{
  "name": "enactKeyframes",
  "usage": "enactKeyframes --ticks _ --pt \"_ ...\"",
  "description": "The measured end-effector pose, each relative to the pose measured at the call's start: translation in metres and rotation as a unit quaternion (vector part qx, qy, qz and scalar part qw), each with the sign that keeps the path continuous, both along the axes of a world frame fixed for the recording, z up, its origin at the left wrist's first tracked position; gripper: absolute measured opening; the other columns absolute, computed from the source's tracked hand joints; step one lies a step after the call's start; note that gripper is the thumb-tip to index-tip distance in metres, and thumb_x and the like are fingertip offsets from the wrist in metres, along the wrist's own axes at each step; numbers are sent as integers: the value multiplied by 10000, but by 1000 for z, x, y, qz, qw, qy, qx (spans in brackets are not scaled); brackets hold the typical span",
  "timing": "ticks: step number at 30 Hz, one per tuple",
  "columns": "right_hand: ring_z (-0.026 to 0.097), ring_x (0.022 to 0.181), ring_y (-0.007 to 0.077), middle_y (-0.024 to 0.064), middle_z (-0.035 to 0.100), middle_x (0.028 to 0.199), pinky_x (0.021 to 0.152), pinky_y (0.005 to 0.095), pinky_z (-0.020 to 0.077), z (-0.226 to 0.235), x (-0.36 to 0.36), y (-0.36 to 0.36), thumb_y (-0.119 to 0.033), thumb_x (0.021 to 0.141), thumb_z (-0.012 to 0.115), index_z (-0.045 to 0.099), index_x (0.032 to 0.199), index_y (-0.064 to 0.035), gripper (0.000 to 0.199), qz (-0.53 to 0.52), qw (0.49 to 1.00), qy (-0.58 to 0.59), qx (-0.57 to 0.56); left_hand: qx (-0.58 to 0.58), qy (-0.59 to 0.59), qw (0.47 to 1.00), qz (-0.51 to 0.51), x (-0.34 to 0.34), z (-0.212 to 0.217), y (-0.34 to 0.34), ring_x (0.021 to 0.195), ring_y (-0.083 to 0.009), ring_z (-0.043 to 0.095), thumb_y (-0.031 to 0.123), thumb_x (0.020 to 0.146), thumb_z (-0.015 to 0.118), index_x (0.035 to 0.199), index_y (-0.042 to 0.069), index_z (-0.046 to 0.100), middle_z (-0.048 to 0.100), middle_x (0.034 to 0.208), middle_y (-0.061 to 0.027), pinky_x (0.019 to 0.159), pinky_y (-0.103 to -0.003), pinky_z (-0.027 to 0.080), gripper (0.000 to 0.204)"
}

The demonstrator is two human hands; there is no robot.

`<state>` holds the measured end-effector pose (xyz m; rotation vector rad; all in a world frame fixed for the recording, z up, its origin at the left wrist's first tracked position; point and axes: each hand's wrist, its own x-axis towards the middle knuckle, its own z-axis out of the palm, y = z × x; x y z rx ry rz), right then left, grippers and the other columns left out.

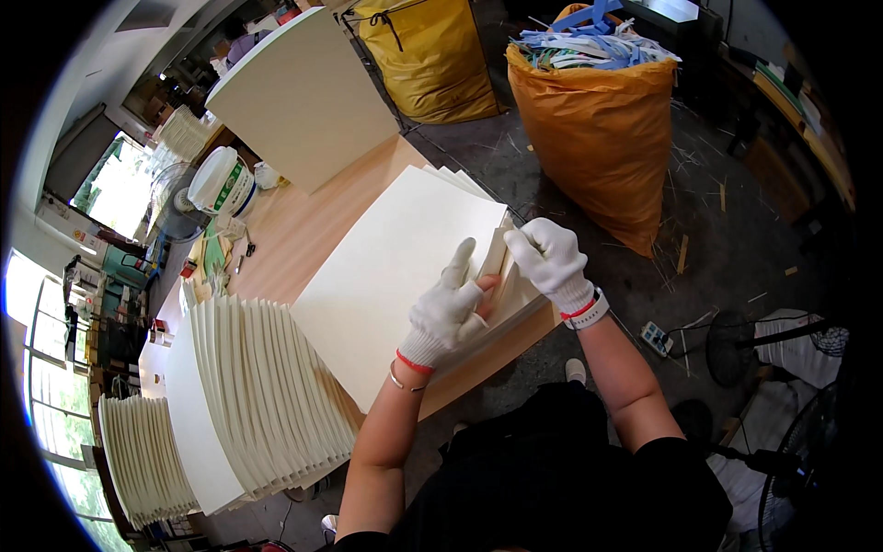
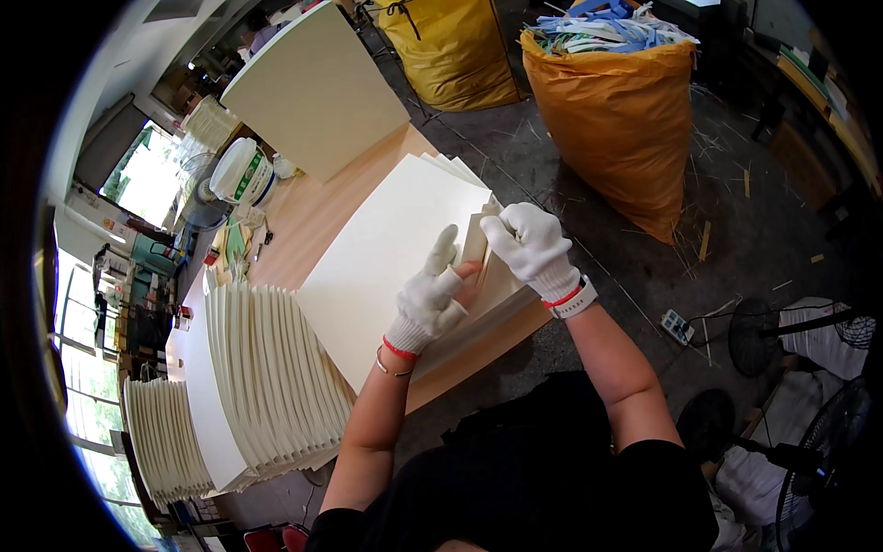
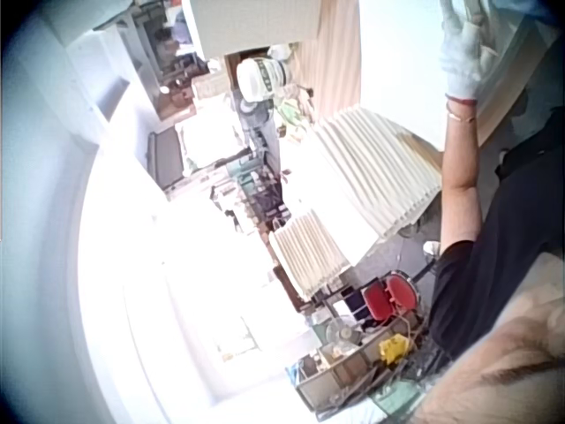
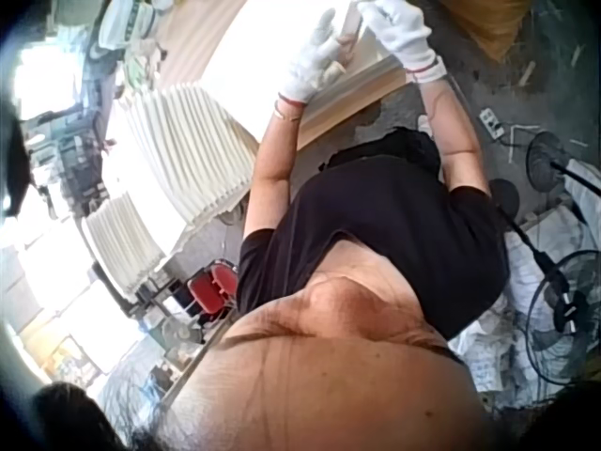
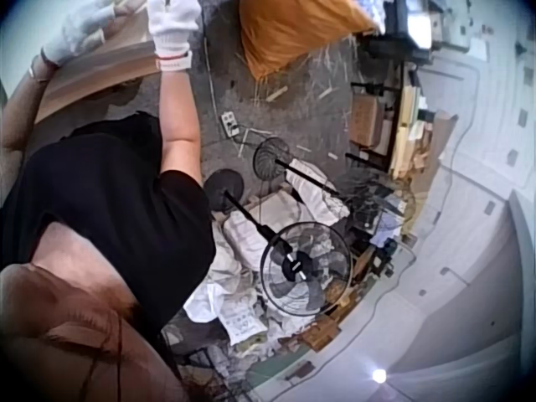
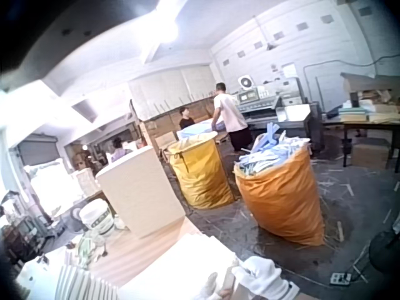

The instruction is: The person repeatedly picks up small stacks of white paper sheets from a table and places them onto a larger stack to the left. The person wears white gloves and works in a workshop environment with other people visible in the background.

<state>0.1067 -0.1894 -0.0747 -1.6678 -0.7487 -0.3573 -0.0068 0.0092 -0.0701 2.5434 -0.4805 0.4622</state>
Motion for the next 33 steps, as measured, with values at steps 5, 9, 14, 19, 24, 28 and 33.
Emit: enactKeyframes --ticks 5,9,14,19,24,28,33 --pt "594 624 262 122 594 689 584 391 461 -3 1 0 -139 955 730 596 734 -12 288 1 1000 8 3 -54 25 998 20 -1 -5 -3 1226 -449 681 103 701 942 1270 198 730 273 1710 -257 963 -424 611 614" --pt "579 626 252 111 581 696 591 385 458 -2 -1 1 -130 953 739 597 746 -9 278 14 1000 14 21 -69 20 997 5 -1 -6 0 1239 -451 676 69 695 936 1299 204 724 235 1727 -250 980 -441 609 654" --pt "558 617 239 98 572 697 587 382 449 3 1 -1 -131 949 755 613 764 -5 265 42 998 -30 21 -64 4 998 8 -2 -2 0 1221 -448 681 55 807 806 1332 220 724 356 1667 -264 955 -431 608 556" --pt "584 596 146 65 625 722 543 321 452 -6 7 -3 -72 962 739 690 861 15 142 39 998 -44 12 20 -49 998 -31 5 4 0 1197 -438 694 66 889 667 1355 186 711 497 1567 -288 942 -412 597 483" --pt "593 604 130 57 629 712 541 315 456 -11 7 -3 -55 962 728 702 876 16 115 14 999 -29 -6 -36 3 999 6 1 -1 -3 1213 -452 686 98 785 860 1252 192 736 413 1627 -282 949 -426 606 492" --pt "597 611 127 55 644 729 546 310 459 -11 4 -2 -51 966 718 709 889 14 102 10 1000 3 -4 -74 27 997 19 1 -3 -4 1255 -455 666 109 661 975 1190 198 742 312 1690 -263 969 -435 609 585" --pt "553 594 239 86 551 677 541 380 433 -8 2 -2 -87 944 730 619 793 1 207 23 999 -20 17 -93 42 995 21 1 -3 -2 1270 -440 663 94 699 943 1213 203 747 322 1687 -257 972 -436 611 561"
